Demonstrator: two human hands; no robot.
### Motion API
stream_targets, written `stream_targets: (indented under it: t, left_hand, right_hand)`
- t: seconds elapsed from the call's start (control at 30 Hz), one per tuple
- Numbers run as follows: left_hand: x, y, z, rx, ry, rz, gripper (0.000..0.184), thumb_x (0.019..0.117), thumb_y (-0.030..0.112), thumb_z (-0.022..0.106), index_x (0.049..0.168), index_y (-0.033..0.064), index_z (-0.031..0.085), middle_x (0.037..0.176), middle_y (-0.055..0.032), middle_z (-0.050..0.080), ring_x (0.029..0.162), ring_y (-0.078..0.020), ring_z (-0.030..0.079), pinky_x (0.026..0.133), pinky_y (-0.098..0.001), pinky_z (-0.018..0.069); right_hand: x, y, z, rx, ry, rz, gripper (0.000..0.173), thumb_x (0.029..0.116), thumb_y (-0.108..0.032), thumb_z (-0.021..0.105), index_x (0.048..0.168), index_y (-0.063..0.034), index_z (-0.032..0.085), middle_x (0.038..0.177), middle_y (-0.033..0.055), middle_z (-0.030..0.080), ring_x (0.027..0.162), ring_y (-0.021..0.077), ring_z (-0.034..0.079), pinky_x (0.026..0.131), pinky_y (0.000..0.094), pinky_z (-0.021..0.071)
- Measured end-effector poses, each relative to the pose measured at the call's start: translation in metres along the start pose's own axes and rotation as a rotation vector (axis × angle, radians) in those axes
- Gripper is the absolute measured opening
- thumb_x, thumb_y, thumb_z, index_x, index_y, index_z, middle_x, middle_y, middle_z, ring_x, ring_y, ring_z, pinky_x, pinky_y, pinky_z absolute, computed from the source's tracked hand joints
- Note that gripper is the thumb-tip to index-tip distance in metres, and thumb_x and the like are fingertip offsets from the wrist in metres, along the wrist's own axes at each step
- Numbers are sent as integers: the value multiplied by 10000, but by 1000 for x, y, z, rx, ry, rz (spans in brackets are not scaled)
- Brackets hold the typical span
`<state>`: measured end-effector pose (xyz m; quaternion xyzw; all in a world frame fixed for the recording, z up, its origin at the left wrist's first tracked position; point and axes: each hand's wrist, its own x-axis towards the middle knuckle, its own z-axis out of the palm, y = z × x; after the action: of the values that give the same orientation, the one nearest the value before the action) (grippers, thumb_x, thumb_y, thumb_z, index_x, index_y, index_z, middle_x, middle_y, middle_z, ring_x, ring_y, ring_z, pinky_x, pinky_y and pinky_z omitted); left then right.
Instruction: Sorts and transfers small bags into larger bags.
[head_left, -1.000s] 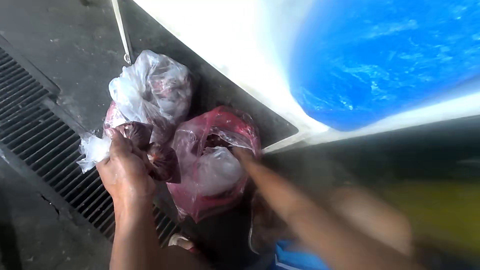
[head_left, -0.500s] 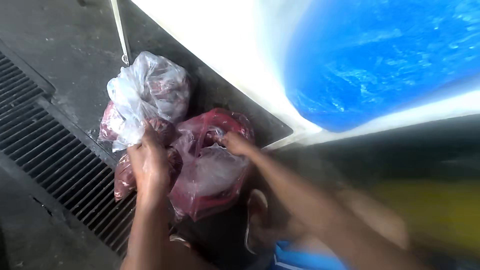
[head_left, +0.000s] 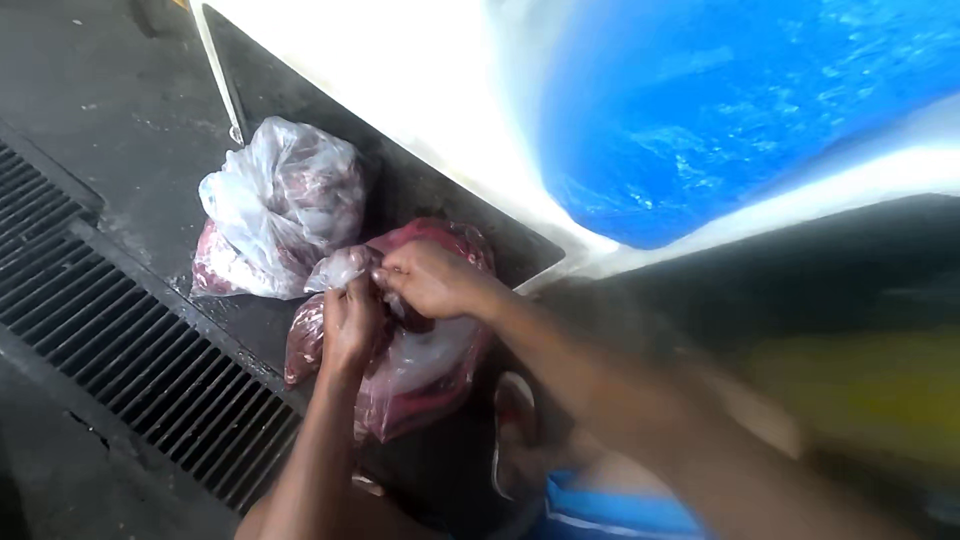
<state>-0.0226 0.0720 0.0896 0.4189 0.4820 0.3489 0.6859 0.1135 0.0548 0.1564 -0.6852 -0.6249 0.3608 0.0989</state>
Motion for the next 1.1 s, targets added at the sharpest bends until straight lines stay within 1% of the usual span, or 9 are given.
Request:
stream_targets:
  t: [0.13,0.27,0.37,0.47,0.53,0.67,0.83,0.97,1.1]
  left_hand:
    - [-2,3,-1,-96,89,-45,345,1088,213,429,817,115,619,596,16,560,498,-83,505,487,-263,446]
    - [-7,19,-8,-130,328,-116,400,1103,395,450,876,98,593,544,-12,512,402,-106,440,389,-274,401]
    - [-15,37,-30,-148,433,-65,365,1103,367,432,869,108,538,550,1,477,407,-114,443,386,-280,420]
    - [-22,49,-62,-215,436,20,311,1096,326,369,878,158,514,589,27,470,451,-86,436,419,-255,405]
    - [-25,54,-82,-210,455,76,315,1102,326,340,894,159,507,609,22,477,475,-89,443,443,-267,422]
    - [-21,55,-111,-153,555,151,358,1106,314,290,874,139,498,579,21,434,443,-81,380,414,-247,363]
    - [-20,50,-136,-201,469,143,488,1109,388,158,798,179,468,561,66,413,431,-32,348,413,-189,325]
    - [-22,55,-121,-246,530,135,469,1106,381,197,778,173,460,543,53,381,425,-61,343,414,-224,328]
    - [-23,53,-103,-259,542,135,350,1083,245,322,778,158,468,568,31,396,448,-92,356,430,-250,346]
  right_hand:
    - [9,-15,-13,118,-68,-92,415,1104,-335,477,870,-59,680,744,81,626,676,198,627,640,423,541]
    - [44,40,0,501,-97,-20,515,1128,-407,365,1038,-6,676,767,72,643,611,142,620,581,325,562]
    - [54,132,64,293,121,228,393,1109,-290,440,1095,4,700,1007,192,707,907,316,700,839,532,582]
    - [26,170,158,80,-24,281,434,1059,-168,521,1468,-24,535,1510,251,500,1435,433,427,1183,639,313]
    - [9,150,200,62,-136,147,526,1026,-104,565,1534,-13,461,1642,257,320,1557,464,178,1220,729,89]
    - [26,86,201,247,-122,-107,305,980,-21,583,1258,59,678,1381,264,608,1379,405,494,1214,543,299]
    - [59,44,168,312,-197,-131,367,1011,-5,561,1372,46,607,1450,256,563,1397,394,488,1194,523,344]
    - [57,90,200,406,-205,42,449,1009,3,564,1441,102,498,1506,306,478,1438,414,429,1206,526,315]
    - [50,113,211,506,-60,245,448,1096,-89,430,1514,70,419,1554,235,465,1461,288,441,1226,378,328]
